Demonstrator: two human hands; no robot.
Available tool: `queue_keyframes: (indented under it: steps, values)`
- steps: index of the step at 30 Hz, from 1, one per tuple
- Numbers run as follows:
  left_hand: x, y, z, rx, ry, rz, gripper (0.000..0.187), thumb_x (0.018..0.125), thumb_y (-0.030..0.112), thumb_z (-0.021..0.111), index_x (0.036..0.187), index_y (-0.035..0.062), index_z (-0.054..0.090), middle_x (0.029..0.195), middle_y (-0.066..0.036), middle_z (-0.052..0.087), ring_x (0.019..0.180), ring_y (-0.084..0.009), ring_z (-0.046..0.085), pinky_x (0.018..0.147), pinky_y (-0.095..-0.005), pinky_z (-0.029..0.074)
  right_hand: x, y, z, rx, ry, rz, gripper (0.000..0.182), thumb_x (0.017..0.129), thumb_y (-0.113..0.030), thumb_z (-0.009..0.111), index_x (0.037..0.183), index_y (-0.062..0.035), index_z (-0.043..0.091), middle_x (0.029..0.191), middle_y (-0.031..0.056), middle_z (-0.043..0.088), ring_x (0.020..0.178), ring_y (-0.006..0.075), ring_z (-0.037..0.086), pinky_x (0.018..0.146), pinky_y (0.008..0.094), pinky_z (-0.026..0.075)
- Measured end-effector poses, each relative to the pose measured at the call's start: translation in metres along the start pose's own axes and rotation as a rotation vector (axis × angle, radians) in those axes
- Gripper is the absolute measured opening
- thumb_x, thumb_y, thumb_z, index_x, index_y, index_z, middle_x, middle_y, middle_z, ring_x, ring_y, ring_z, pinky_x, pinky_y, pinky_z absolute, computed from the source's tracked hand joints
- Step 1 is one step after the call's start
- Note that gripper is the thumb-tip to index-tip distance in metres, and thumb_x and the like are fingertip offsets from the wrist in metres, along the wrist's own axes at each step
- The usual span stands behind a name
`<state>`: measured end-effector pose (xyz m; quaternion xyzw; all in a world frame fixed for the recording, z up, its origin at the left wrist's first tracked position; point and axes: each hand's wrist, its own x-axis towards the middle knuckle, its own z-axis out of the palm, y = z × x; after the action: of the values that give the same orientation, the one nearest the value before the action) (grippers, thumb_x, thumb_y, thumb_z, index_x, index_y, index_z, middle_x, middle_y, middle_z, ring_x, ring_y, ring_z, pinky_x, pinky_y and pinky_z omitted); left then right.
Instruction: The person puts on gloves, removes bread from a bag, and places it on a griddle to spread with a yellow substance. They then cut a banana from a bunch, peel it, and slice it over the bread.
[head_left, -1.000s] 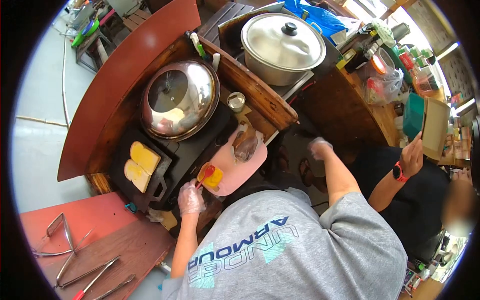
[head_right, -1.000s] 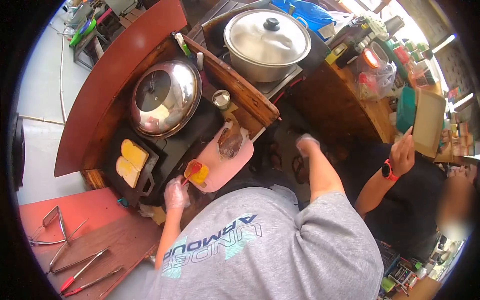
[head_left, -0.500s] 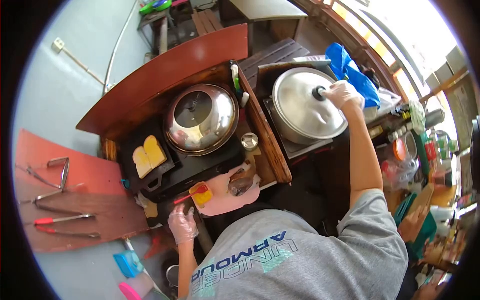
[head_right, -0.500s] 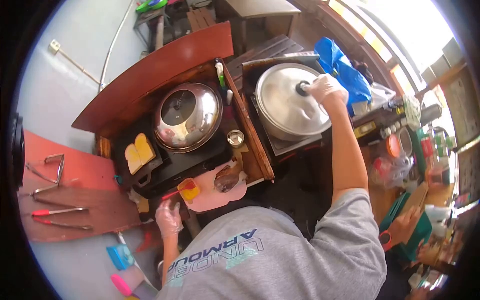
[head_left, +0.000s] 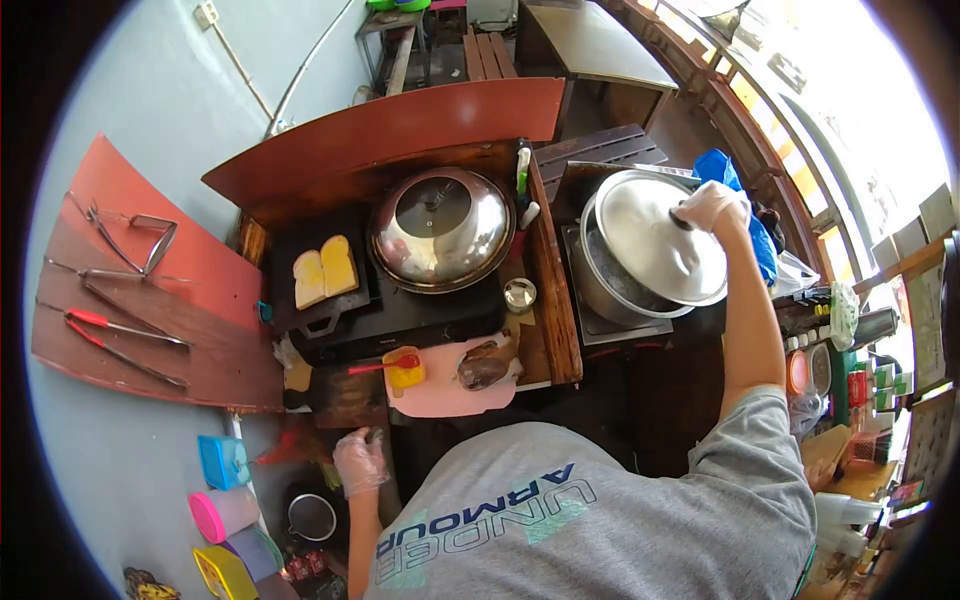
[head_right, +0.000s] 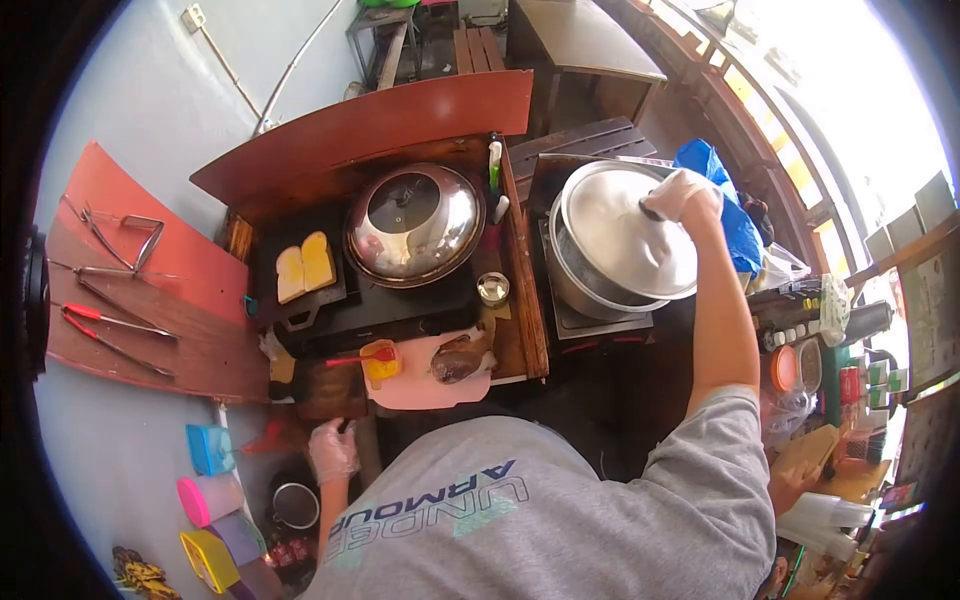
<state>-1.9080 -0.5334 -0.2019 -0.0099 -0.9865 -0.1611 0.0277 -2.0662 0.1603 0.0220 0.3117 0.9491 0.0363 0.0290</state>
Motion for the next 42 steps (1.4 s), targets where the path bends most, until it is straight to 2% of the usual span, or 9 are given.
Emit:
queue_keyframes:
  steps: [5, 11, 16, 18, 21, 25, 27, 31, 42]
  values:
    - [-0.006, -0.016, -0.005, -0.002, 0.0, -0.055, 0.033, 0.079, 0.019, 0.081, 0.108, 0.0038, 0.076, 0.104, -0.021, 0.074, 0.103, -0.0392, 0.068, 0.094, -0.0487, 0.052, 0.005, 0.013, -0.057, 0.004, 0.025, -0.049, 0.05, 0.078, -0.057, 0.076, 0.088, -0.009, 0.082, 0.081, 0.0141, 0.076, 0.073, 0.0242, 0.073, 0.072, 0.0375, 0.057]
    - [-0.029, -0.021, -0.008, 0.006, -0.042, -0.102, 0.033, 0.079, 0.018, 0.081, 0.108, 0.0034, 0.076, 0.105, -0.021, 0.074, 0.103, -0.0394, 0.069, 0.094, -0.049, 0.053, -0.005, 0.007, -0.087, 0.008, 0.007, -0.102, 0.055, 0.08, -0.06, 0.075, 0.087, -0.0066, 0.082, 0.081, 0.0138, 0.076, 0.073, 0.0245, 0.072, 0.071, 0.0377, 0.056]
    - [-0.062, -0.031, -0.011, 0.01, -0.068, -0.132, 0.033, 0.079, 0.019, 0.081, 0.108, 0.004, 0.077, 0.103, -0.02, 0.074, 0.104, -0.0391, 0.069, 0.094, -0.0491, 0.053, -0.007, -0.008, -0.037, -0.104, 0.01, -0.115, 0.052, 0.078, -0.058, 0.071, 0.086, -0.0076, 0.081, 0.083, 0.014, 0.077, 0.08, 0.0295, 0.075, 0.073, 0.0399, 0.058]
    - [-0.079, -0.04, -0.012, 0.052, -0.159, -0.054, 0.032, 0.079, 0.02, 0.081, 0.108, 0.0058, 0.077, 0.103, -0.019, 0.075, 0.104, -0.038, 0.069, 0.094, -0.0492, 0.053, 0.0, -0.005, -0.01, -0.041, 0.004, -0.118, 0.054, 0.078, -0.057, 0.071, 0.09, -0.006, 0.081, 0.087, 0.0158, 0.077, 0.083, 0.0308, 0.076, 0.075, 0.0413, 0.059]
    - [-0.106, -0.043, -0.02, 0.127, -0.29, -0.099, 0.031, 0.078, 0.02, 0.081, 0.107, 0.0071, 0.078, 0.104, -0.018, 0.075, 0.104, -0.0366, 0.069, 0.093, -0.0495, 0.053, -0.007, -0.013, 0.006, -0.042, 0.001, -0.113, 0.057, 0.079, -0.057, 0.07, 0.096, -0.003, 0.081, 0.093, 0.0209, 0.077, 0.088, 0.0328, 0.077, 0.077, 0.0431, 0.059]
    - [-0.141, -0.054, -0.022, 0.158, -0.352, -0.14, 0.031, 0.079, 0.023, 0.081, 0.106, 0.0087, 0.078, 0.104, -0.016, 0.075, 0.105, -0.0351, 0.07, 0.092, -0.0495, 0.054, -0.004, -0.016, 0.031, -0.068, 0.011, -0.154, 0.058, 0.078, -0.056, 0.072, 0.097, -0.0017, 0.081, 0.095, 0.02, 0.078, 0.089, 0.0334, 0.077, 0.078, 0.0436, 0.059]
    - [-0.143, -0.041, -0.031, 0.173, -0.481, -0.223, 0.03, 0.081, 0.027, 0.079, 0.107, 0.0108, 0.079, 0.104, -0.016, 0.075, 0.105, -0.0346, 0.07, 0.092, -0.0492, 0.054, -0.006, -0.02, 0.034, -0.071, 0.005, -0.156, 0.059, 0.077, -0.056, 0.073, 0.097, -0.0003, 0.081, 0.095, 0.0214, 0.078, 0.09, 0.0341, 0.077, 0.079, 0.0438, 0.059]
    - [-0.145, -0.026, -0.019, 0.113, -0.486, -0.314, 0.032, 0.084, 0.031, 0.077, 0.11, 0.0129, 0.079, 0.105, -0.016, 0.075, 0.108, -0.0352, 0.07, 0.094, -0.0487, 0.054, -0.004, -0.016, 0.047, -0.076, 0.041, -0.166, 0.061, 0.076, -0.056, 0.074, 0.096, 0.0008, 0.08, 0.095, 0.0228, 0.077, 0.089, 0.0359, 0.077, 0.08, 0.0449, 0.059]
    - [-0.109, 0.004, 0.003, 0.046, -0.57, -0.142, 0.038, 0.091, 0.039, 0.071, 0.118, 0.0124, 0.078, 0.116, -0.019, 0.074, 0.111, -0.0372, 0.069, 0.099, -0.0475, 0.054, -0.012, -0.024, 0.036, -0.109, -0.047, -0.177, 0.057, 0.079, -0.053, 0.074, 0.098, 0.0003, 0.08, 0.1, 0.024, 0.077, 0.096, 0.035, 0.077, 0.085, 0.0436, 0.059]
